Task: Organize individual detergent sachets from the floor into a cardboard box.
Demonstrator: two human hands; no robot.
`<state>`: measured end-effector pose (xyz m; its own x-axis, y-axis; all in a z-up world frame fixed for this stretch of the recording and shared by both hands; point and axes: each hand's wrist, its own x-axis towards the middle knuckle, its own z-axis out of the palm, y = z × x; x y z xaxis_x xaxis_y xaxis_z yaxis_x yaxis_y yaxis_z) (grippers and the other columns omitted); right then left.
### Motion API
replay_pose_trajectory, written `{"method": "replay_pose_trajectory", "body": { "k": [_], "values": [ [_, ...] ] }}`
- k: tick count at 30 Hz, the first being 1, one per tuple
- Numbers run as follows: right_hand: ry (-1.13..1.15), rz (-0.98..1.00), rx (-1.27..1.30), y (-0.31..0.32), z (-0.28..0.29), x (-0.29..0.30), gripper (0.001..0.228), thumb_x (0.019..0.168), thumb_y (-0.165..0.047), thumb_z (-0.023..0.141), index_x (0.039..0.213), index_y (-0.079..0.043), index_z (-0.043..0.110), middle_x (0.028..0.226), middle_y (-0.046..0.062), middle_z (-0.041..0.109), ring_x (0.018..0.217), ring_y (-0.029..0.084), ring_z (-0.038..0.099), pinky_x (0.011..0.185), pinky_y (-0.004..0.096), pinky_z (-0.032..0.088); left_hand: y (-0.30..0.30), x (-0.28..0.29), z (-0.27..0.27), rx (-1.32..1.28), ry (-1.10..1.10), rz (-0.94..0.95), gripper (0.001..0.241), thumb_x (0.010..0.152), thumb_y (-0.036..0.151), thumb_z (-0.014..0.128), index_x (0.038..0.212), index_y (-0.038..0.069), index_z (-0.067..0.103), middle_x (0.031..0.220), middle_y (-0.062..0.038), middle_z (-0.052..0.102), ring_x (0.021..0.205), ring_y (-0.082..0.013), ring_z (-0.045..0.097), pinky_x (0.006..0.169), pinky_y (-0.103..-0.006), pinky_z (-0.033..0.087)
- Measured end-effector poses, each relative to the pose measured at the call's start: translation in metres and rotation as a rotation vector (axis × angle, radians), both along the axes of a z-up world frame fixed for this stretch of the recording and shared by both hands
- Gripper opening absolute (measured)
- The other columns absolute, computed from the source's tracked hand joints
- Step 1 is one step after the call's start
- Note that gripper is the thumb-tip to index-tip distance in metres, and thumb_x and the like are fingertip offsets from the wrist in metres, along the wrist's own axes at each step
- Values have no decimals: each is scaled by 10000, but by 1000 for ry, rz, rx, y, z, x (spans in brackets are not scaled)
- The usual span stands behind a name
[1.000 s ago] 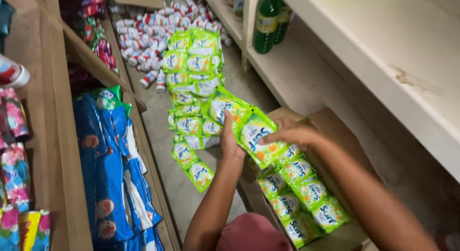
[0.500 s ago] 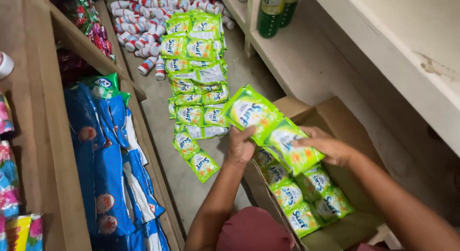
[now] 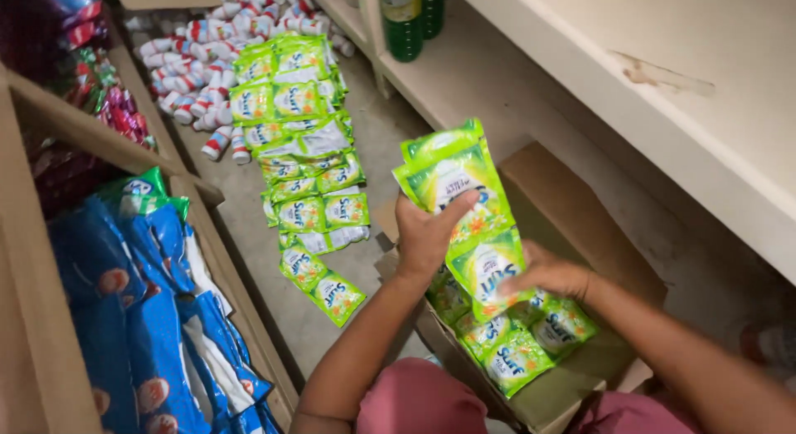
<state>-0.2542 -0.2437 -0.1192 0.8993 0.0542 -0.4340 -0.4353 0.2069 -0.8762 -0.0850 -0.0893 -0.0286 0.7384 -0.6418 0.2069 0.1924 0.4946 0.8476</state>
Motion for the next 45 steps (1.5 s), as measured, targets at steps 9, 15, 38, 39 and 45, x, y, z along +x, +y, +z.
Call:
{"method": "replay_pose_trajectory", "body": {
  "k": [9, 15, 38, 39, 45],
  "values": [
    [-451, -614, 699, 16, 67, 26, 1081, 836, -812, 456, 1536, 9, 392, 1526, 195, 518, 1404, 350, 508, 1192, 502, 391, -64, 39, -29, -116, 547, 386, 404, 836, 6, 793, 1204, -40, 633, 1129, -138, 723, 919, -229, 729, 794, -401, 636],
    [-430, -603, 636, 29, 82, 24, 1106, 774, -820, 520, 1551, -44, 384, 1545, 153, 507, 1412, 313, 496, 1172, 515, 401, -49, 50, -37, -151, 517, 431, 422, 869, 46, 772, 1248, -43, 610, 1172, -140, 701, 955, -241, 719, 814, -408, 628],
    [19, -804, -141, -3, 131, 20, 437, 937, -347, 734, 1223, -17, 718, 1079, 139, 766, 831, 346, 581, 763, 486, 394, 8, 64, -90, -293, 811, -124, 489, 936, 295, 718, 1332, 27, 612, 1286, -130, 693, 1154, -272, 688, 966, -447, 590],
    [74, -805, -230, -6, 139, 16, 429, 925, -360, 733, 1189, -21, 735, 1035, 124, 780, 788, 325, 592, 719, 462, 403, 16, 61, -93, -303, 893, -263, 515, 913, 322, 721, 1318, 21, 616, 1266, -134, 701, 1146, -293, 682, 949, -465, 566],
    [36, -594, -566, -26, 168, 8, 502, 857, -457, 727, 1090, -12, 750, 962, 73, 791, 834, 137, 725, 774, 310, 569, 46, 49, -126, -140, 612, -542, 579, 814, 119, 784, 1343, -6, 586, 1291, -138, 689, 1186, -281, 679, 1048, -436, 563]
  ]
}}
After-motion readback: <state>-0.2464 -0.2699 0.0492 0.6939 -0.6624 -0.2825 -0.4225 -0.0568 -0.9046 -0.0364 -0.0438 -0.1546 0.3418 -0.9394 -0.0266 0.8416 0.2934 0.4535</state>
